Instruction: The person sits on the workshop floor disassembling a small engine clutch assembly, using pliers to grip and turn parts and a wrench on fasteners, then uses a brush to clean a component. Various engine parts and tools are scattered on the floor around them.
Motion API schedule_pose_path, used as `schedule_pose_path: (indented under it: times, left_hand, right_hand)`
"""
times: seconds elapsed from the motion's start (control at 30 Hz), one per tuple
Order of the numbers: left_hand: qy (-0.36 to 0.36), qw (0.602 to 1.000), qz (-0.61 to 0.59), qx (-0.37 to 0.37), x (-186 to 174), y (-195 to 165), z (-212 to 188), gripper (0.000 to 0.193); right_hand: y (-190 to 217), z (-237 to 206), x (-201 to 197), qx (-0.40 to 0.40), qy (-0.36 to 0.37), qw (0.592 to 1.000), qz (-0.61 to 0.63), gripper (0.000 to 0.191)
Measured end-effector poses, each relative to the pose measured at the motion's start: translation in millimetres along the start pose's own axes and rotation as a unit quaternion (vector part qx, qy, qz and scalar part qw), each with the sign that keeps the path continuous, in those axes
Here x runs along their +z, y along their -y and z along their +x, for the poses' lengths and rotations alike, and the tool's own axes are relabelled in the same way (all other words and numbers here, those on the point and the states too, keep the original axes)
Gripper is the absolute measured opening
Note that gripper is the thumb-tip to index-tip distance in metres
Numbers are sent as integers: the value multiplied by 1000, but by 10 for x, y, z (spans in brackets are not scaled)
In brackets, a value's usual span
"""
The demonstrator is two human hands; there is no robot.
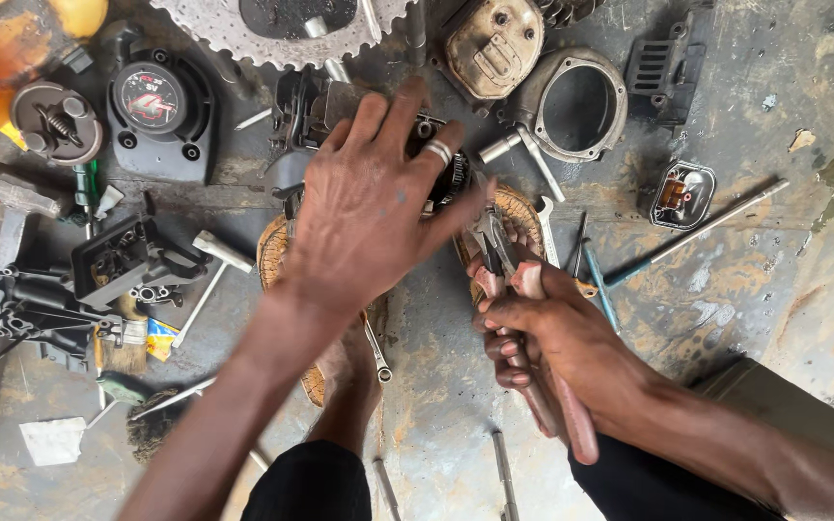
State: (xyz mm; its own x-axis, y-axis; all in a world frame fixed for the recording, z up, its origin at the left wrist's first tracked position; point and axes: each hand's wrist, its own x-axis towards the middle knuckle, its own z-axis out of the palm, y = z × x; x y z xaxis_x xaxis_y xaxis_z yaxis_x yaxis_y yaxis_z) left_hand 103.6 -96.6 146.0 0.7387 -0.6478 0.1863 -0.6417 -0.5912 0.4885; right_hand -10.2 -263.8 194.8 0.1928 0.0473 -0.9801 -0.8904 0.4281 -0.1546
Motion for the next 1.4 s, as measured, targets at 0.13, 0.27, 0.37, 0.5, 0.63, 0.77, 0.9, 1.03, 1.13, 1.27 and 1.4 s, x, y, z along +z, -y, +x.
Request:
schedule_pose_path:
  times: [0.13,0.27,0.37,0.5,0.63,0.77,0.9,1.03,1.13,1.27,1.4]
  left_hand:
    - [84,986,117,90,-113,80,74,107]
    - [161,963,199,89,-28,162,237,107]
    - [121,977,166,59,34,170,271,103]
    - [36,984,171,41,85,136,275,105]
    - [71,991,112,16,83,141,267,101]
    - [68,993,98,7,88,164,286,99]
    - [69,994,90,0,40,198,282,103]
    - [66,993,95,-1,15,197,300,100]
    - [62,993,96,-3,26,190,318,99]
    - [60,994,86,-1,38,199,310,100]
    - [62,997,52,-12,24,232,282,101]
  right_hand:
    - [9,12,-114,-18,32,999,-7,21]
    - [67,96,-217,-35,20,998,-46,36]
    - [132,200,-289,-46,-8,994,-104,43]
    - [156,305,-399,-43,-92,978,-180,65]
    - [112,332,-500,-78,-12,992,-102,69]
    - [63,417,-459,-121,11,986,-116,63]
    - [33,612,-361,-481,51,803,-349,55]
    - [-52,657,-518,-251,39,948,-192,70]
    - [-193,718,-657,-242,7,952,-188,63]
    - [-173,1038,-895,-251,-114,957,-91,35]
    - [-157,874,-1514,-333,55,941,8,35]
